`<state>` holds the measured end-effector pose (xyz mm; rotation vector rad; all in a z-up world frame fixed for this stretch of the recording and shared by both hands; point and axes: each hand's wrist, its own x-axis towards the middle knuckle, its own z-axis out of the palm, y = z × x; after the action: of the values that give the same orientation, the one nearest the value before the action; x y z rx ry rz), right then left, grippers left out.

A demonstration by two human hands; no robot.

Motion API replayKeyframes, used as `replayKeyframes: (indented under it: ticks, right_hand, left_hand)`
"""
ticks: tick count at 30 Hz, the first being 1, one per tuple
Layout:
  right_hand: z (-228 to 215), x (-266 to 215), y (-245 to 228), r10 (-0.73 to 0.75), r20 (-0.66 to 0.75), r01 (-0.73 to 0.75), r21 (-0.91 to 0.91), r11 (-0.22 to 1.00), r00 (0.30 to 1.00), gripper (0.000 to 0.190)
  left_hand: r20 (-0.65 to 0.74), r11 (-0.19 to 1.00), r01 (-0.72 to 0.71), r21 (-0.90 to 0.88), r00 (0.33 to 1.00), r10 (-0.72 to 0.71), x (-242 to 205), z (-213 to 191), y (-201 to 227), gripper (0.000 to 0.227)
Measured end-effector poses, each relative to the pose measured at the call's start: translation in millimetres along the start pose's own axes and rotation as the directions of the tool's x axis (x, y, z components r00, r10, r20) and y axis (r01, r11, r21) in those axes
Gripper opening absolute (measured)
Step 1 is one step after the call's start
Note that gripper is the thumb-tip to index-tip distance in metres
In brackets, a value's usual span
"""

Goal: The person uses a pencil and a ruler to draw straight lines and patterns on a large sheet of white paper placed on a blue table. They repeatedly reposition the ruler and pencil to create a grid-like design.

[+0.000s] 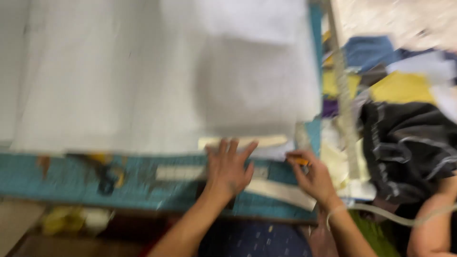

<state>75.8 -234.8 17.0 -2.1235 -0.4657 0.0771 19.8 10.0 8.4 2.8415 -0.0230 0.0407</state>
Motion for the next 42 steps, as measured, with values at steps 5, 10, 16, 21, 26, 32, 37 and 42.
replayKeyframes:
  ticks: [5, 10, 16, 21, 26, 32, 37, 42]
  right_hand:
    - [32.6, -3.1, -29.1, -0.047, 0.096, 0.038, 0.102, 0.994, 0.994, 0.019]
    - [64.9, 7.9, -32.0, -0.087, 0.16, 0.06, 0.166, 0.984, 0.983, 0.019]
    - [87.3, 19.4, -28.1, -0.178, 0.145, 0.162, 0.115, 0.98, 0.973, 0.008]
    - [94.4, 30.9, -33.8, -0.147, 0.117, 0.135, 0.104, 0.985, 0.982, 0.008]
    - [89.5, 32.7, -24.3, -0.164, 0.204, 0.13, 0.17, 0.977, 0.965, 0.014]
    - [86.8, 34.7, -26.3, -0.073, 0.307, 0.02, 0.171, 0.985, 0.949, 0.024]
    - [87.3, 37.5, 8.5, -0.309, 0.174, 0.296, 0.096, 0.95, 0.935, 0.01]
    - [31.4, 40.2, -23.9, -0.306, 0.207, 0.328, -0.083, 0.941, 0.929, 0.012]
  left_hand:
    - [0.224, 0.998, 0.065, -0.006, 0.972, -0.062, 21.0, 1.5, -9.6, 0.048]
    - [0.62, 0.983, 0.182, -0.022, 0.774, -0.13, 71.4, -9.2, -19.1, 0.059]
    - [0.703, 0.954, 0.293, -0.059, 0.691, -0.169, 97.6, 4.5, -29.1, 0.095]
    - [0.743, 0.966, 0.248, -0.074, 0.66, -0.112, 93.6, -21.7, -28.8, 0.094]
    - [0.755, 0.953, 0.276, -0.123, 0.649, -0.09, 89.4, -43.1, -26.8, 0.099]
    - [0.739, 0.966, 0.229, -0.117, 0.67, -0.069, 89.1, -30.5, -27.1, 0.096]
    - [0.741, 0.989, -0.139, -0.052, 0.658, 0.131, 90.4, -64.6, -21.5, 0.075]
    - [0.799, 0.991, 0.125, -0.057, 0.6, -0.029, 75.8, -117.3, 4.2, 0.077]
